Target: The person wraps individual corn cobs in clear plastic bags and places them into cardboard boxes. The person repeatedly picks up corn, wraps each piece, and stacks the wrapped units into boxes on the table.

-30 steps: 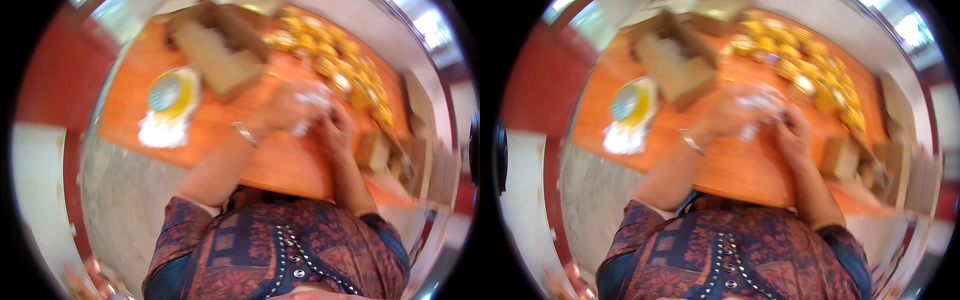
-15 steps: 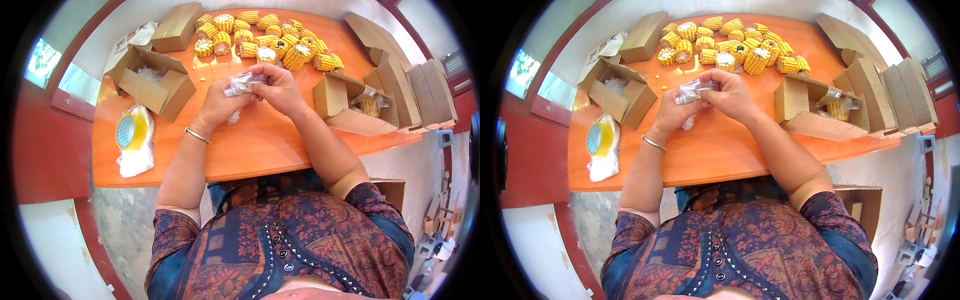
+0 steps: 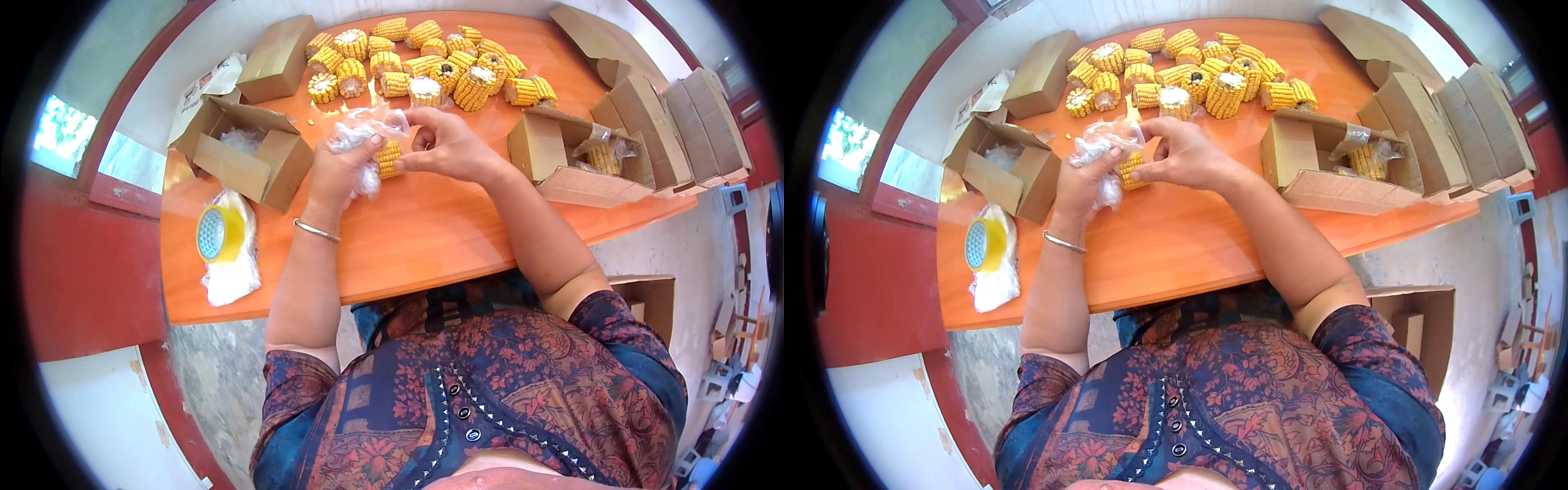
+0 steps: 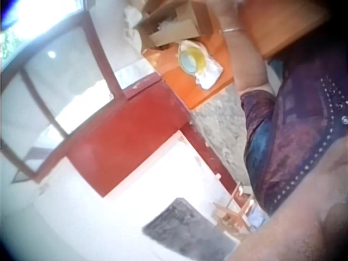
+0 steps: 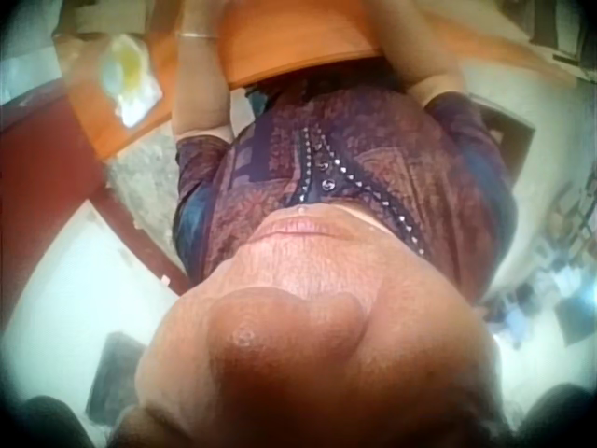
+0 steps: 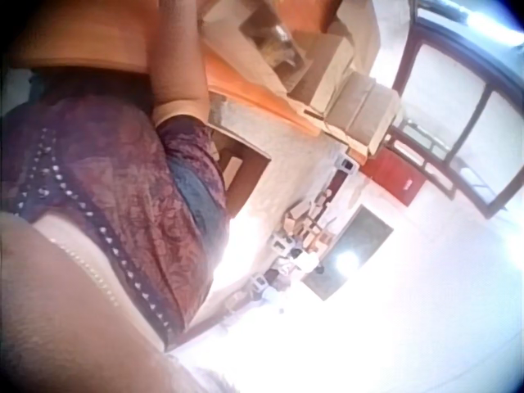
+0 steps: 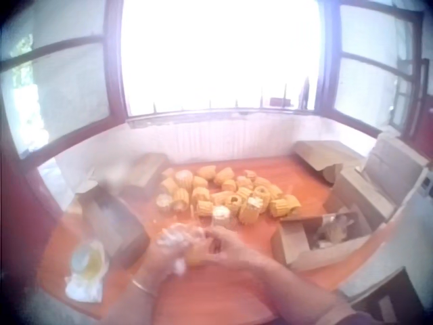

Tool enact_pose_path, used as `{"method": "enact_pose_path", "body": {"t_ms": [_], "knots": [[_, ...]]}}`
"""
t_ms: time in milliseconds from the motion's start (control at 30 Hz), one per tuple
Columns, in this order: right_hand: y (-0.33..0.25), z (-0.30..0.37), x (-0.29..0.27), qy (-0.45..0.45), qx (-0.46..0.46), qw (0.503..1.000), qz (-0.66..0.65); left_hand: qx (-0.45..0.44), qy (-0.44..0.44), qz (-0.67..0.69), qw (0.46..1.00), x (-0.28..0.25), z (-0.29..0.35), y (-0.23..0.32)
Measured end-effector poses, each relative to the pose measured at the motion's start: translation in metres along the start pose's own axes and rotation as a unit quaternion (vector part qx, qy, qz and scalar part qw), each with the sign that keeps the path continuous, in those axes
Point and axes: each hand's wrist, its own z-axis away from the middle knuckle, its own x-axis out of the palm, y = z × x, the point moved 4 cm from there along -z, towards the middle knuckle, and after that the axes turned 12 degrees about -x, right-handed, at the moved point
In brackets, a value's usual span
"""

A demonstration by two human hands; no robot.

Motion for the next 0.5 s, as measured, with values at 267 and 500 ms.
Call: {"method": "enact_pose_path", "body": {"t_ms": [267, 500], "knots": [[0.015, -0.001, 0.015, 0.05, 0.012, 0.993, -0.109, 0.189, 0.026, -0.167, 0.967, 0.007, 0.016, 0.013], [0.017, -0.001, 0.022, 0.009, -0.064, 0.99, -0.127, 0.173, -0.03, -0.108, 0.979, 0.015, 0.027, 0.022]]}}
